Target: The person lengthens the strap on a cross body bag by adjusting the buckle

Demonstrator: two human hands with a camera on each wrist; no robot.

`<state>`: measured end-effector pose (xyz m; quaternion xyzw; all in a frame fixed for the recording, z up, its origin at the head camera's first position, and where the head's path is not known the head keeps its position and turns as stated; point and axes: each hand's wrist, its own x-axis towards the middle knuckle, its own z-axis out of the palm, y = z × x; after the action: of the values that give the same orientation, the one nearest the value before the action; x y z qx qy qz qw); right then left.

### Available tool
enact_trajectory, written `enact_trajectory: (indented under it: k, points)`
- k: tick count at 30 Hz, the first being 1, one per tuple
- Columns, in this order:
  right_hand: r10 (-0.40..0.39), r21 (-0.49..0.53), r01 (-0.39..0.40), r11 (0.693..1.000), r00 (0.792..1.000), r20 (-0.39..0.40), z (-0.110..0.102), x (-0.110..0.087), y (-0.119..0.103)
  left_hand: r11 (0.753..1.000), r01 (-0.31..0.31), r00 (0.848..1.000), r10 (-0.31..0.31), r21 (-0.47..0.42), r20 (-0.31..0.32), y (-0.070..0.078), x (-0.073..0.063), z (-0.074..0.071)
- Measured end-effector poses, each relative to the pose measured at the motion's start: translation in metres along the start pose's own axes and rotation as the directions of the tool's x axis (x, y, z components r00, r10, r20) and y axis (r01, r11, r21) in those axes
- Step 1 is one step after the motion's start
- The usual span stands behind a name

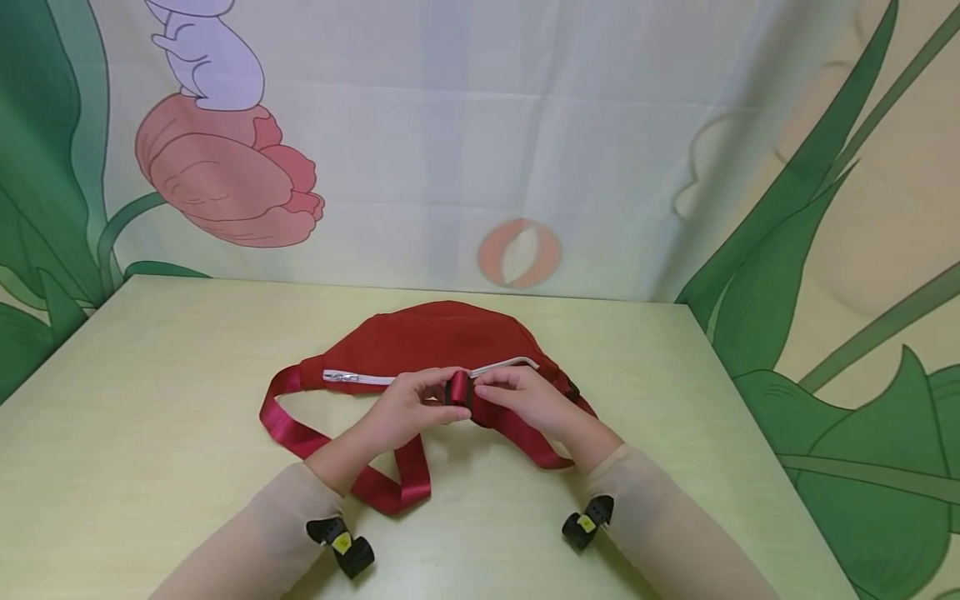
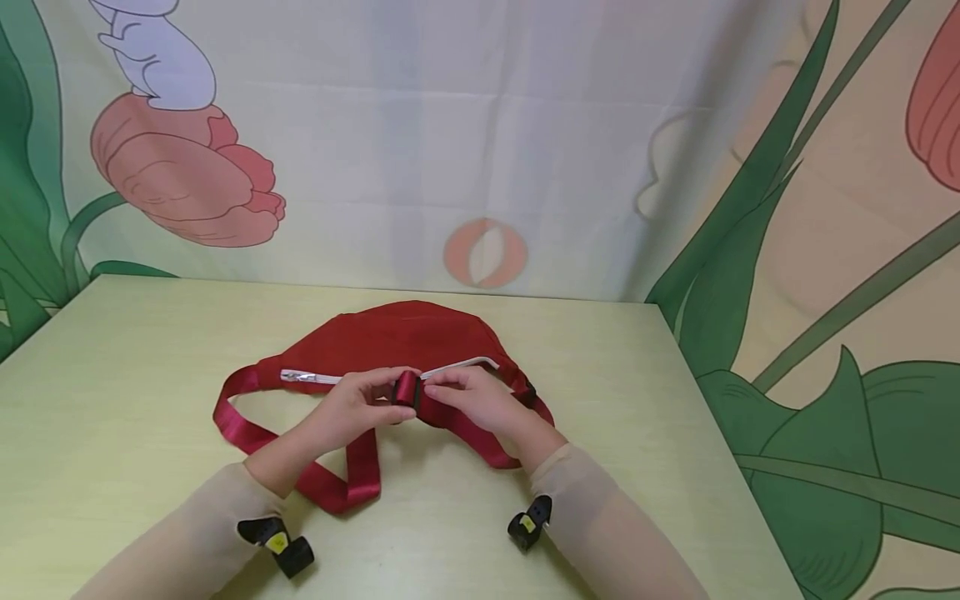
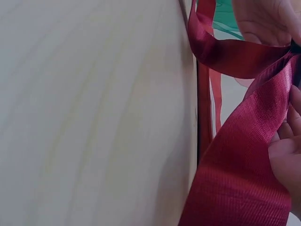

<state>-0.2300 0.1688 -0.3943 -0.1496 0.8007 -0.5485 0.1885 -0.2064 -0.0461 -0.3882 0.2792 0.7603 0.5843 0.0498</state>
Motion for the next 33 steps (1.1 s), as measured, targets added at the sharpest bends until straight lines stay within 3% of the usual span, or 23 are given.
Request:
enact_trajectory:
  k: [4, 11, 18, 22, 28, 33]
  points:
    - [0.000, 0.014, 0.000, 1.000, 1.000, 0.007, 0.0008, 0.0002, -0.0007, 1.000, -0.014, 1.000, 0.014, -0.012, -0.005, -0.0113, 0.0017, 0.0016]
    - [0.025, 0.012, -0.025, 1.000, 1.000, -0.008, -0.0016, -0.0015, -0.0013, 0.999, 0.015, 1.000, -0.016, -0.035, -0.023, -0.0100, 0.0017, -0.0017]
    - [-0.025, 0.039, 0.025, 0.999, 1.000, 0.005, -0.0001, -0.0007, -0.0036, 0.998, 0.033, 0.999, -0.032, -0.049, 0.005, -0.0074, 0.0026, -0.0003]
    - [0.002, 0.068, -0.002, 0.998, 1.000, 0.006, 0.0007, -0.0006, -0.0040, 0.997, 0.043, 0.999, -0.041, -0.065, 0.031, -0.0073, 0.0031, 0.0006]
    - [-0.038, -0.016, 0.038, 0.999, 0.999, -0.019, -0.0026, -0.0010, -0.0046, 0.997, 0.052, 0.999, -0.053, -0.048, -0.008, -0.0057, 0.0027, -0.0020]
    - [-0.086, -0.052, 0.086, 0.995, 0.996, 0.009, -0.0061, 0.0015, -0.0031, 0.994, 0.082, 0.996, -0.083, -0.077, -0.015, -0.0043, 0.0020, -0.0032]
